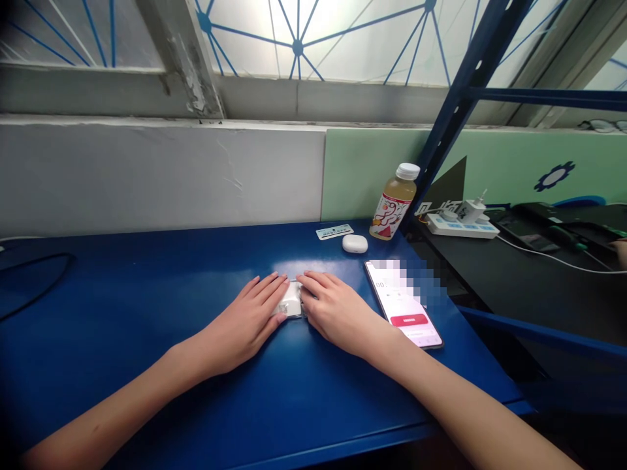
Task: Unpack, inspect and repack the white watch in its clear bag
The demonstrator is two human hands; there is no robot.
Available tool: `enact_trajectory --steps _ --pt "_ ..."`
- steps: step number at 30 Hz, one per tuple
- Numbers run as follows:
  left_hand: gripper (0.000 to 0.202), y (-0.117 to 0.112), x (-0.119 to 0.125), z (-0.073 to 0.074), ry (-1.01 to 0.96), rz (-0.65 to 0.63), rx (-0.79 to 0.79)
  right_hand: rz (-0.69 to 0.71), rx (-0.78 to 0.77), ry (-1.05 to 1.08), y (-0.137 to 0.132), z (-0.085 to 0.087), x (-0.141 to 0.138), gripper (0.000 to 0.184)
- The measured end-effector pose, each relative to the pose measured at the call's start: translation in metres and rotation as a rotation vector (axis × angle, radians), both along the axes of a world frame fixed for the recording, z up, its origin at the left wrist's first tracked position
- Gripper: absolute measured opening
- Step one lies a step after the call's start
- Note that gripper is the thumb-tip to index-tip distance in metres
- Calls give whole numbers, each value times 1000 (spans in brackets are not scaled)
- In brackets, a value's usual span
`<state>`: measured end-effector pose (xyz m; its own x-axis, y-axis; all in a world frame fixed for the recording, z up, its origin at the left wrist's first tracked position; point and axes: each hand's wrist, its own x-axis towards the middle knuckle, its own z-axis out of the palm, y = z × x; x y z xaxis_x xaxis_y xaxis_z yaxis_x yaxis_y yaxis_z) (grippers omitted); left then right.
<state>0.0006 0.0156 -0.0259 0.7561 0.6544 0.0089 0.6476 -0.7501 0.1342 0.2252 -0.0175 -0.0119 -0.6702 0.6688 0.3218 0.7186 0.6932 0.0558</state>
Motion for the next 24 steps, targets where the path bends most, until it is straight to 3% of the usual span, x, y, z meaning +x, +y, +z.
enact_trajectory --steps 6,15,24 --pt "57 3 1 -2 -7 -12 10 -64 -53 68 -2 1 3 24" --pt "57 2 0 -3 -9 -11 23 -6 -85 150 1 -6 1 32" --pt "57 1 2 -2 0 -13 30 37 -38 88 3 -7 2 29"
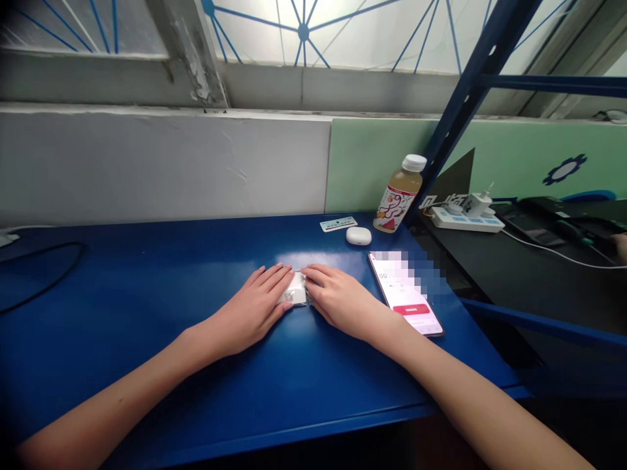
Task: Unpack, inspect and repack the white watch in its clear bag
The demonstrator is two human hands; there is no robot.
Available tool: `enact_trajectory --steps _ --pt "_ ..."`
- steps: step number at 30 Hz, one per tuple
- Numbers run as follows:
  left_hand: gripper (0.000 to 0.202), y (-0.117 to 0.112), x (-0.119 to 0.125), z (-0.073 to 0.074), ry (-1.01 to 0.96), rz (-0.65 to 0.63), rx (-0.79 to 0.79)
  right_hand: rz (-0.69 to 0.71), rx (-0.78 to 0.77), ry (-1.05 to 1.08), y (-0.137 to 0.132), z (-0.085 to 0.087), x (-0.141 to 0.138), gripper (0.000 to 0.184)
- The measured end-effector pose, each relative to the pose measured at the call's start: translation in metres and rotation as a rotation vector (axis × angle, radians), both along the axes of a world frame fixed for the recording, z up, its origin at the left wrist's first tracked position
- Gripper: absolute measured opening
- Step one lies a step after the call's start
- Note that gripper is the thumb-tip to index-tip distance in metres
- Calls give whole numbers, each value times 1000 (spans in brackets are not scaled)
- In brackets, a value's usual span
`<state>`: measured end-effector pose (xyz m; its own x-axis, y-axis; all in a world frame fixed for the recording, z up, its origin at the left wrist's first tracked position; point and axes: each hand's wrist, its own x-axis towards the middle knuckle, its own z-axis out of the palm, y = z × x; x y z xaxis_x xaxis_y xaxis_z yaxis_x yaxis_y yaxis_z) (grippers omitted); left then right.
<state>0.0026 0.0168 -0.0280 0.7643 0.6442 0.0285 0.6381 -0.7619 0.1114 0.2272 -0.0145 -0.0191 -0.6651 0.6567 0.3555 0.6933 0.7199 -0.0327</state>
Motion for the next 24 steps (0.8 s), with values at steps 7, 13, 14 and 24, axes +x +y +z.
enact_trajectory --steps 7,13,14,24 --pt "57 -1 0 1 -24 -15 0 20 75 -142 -2 5 -6 25" --pt "48 1 1 -4 -103 -37 -9 118 67 -242 -1 12 -14 22" --pt "46 1 1 -5 -114 -40 -14 124 55 -240 -1 13 -15 22" --pt "55 4 -4 1 -139 -8 -136 -80 -101 58 5 9 7 37"
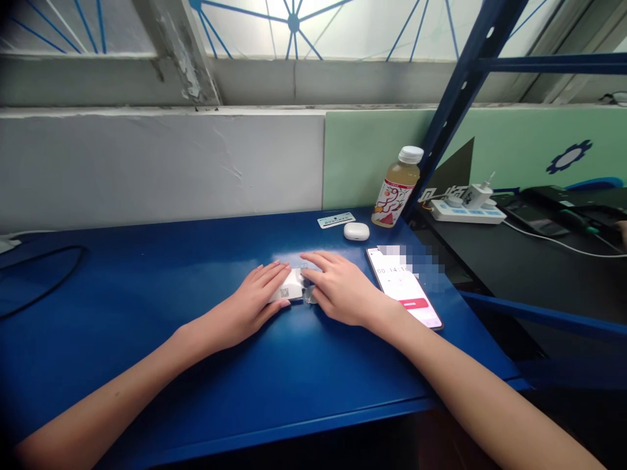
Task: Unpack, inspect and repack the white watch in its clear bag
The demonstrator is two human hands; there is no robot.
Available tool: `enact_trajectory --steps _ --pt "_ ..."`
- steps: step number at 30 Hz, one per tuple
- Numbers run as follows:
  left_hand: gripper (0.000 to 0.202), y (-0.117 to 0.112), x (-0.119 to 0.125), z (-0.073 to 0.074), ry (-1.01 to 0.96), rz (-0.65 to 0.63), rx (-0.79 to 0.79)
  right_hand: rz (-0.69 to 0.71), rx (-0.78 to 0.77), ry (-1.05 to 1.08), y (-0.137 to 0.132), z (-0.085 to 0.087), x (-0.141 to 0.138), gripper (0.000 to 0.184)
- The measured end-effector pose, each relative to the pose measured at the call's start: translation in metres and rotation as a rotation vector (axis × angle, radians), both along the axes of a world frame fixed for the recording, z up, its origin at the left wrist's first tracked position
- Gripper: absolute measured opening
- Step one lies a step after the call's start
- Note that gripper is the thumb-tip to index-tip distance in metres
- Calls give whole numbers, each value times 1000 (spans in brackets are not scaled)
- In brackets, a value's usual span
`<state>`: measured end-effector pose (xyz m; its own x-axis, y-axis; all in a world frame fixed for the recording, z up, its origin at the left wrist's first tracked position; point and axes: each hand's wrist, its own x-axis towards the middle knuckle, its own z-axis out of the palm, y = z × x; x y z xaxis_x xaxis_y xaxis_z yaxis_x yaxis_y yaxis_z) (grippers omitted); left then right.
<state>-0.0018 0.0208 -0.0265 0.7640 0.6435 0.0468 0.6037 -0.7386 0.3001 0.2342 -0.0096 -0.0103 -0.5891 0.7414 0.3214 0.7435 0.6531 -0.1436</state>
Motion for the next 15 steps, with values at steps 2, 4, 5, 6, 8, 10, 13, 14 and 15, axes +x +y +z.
enact_trajectory --steps 2,4,5,6,8,10,13,14,15 --pt "54 0 0 3 -48 2 -26 -41 -8 31 3 -2 6 45" --pt "52 0 0 6 -131 -14 -61 -43 -9 120 6 -1 8 46" --pt "51 -1 0 8 -185 -30 -82 -30 -14 194 6 0 9 43" --pt "49 -2 1 11 -244 -47 -105 -11 -27 284 7 2 9 37" --pt "47 -5 2 17 -367 -87 -158 28 -80 485 6 8 8 26" --pt "44 -9 3 23 -471 -104 -224 38 -161 679 4 15 8 17" --pt "44 -12 2 29 -590 -57 -296 -16 -277 912 3 23 7 13" --pt "45 -13 2 30 -627 -34 -308 -49 -312 965 3 24 7 14" --pt "46 -13 2 30 -665 -15 -320 -89 -344 1005 3 25 7 16"
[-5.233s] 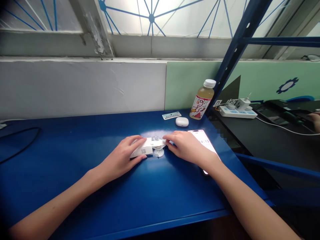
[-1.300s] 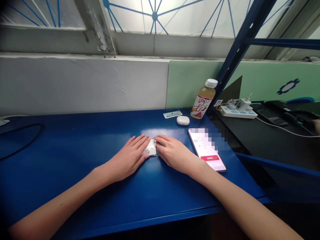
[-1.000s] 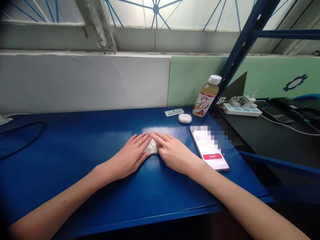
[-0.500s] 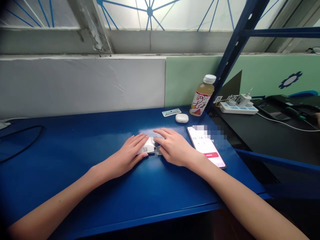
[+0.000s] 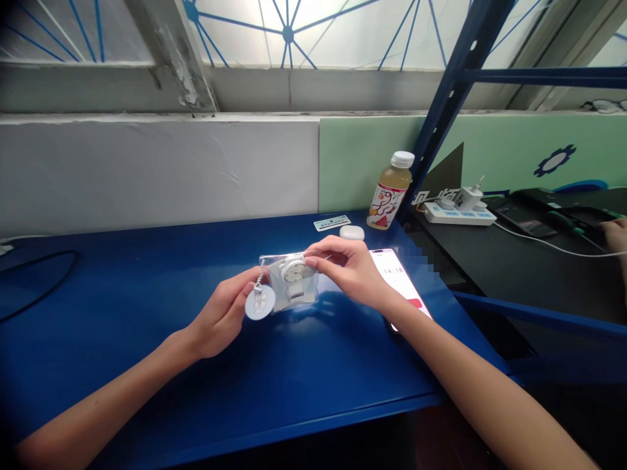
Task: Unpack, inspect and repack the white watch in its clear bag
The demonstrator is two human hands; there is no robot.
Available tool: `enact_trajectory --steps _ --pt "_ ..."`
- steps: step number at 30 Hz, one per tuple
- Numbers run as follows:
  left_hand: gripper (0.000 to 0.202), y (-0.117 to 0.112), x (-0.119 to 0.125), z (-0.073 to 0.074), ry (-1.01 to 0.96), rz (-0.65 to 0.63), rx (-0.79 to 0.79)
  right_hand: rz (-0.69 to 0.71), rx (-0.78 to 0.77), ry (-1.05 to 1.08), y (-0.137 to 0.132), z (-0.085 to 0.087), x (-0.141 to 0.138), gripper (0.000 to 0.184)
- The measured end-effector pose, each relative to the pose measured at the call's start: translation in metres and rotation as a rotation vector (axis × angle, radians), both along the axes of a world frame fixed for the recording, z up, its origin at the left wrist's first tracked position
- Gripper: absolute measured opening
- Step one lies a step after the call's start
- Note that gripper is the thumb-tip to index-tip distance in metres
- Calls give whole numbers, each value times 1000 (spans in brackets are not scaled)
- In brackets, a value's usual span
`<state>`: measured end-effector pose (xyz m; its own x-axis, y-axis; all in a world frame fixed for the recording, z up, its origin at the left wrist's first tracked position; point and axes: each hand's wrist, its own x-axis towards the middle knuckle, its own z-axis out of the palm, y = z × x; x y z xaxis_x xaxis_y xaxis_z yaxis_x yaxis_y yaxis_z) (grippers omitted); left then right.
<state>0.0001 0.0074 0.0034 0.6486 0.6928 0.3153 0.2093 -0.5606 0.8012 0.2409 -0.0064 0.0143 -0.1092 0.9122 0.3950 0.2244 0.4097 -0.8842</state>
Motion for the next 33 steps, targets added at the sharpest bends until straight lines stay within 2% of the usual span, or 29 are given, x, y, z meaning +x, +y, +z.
enact_trajectory --steps 3,6,9,11,20,24,33 --pt "44 1 1 -2 -72 61 -87 -65 -123 43 2 -1 -2 21" --pt "35 3 4 -6 -49 198 -171 -90 -200 42 4 -6 -5 28" --pt "34 6 7 -10 -19 327 -183 -113 -232 37 5 -12 -7 32" --pt "36 7 7 -11 -9 364 -176 -126 -240 41 6 -15 -8 33" --pt "36 4 8 -5 24 429 -134 -103 -269 36 5 -16 -14 31" --pt "29 3 9 -4 27 420 -134 -88 -252 28 4 -19 -13 32" --pt "28 11 4 -14 32 427 -156 -102 -211 -89 8 -26 -10 27"
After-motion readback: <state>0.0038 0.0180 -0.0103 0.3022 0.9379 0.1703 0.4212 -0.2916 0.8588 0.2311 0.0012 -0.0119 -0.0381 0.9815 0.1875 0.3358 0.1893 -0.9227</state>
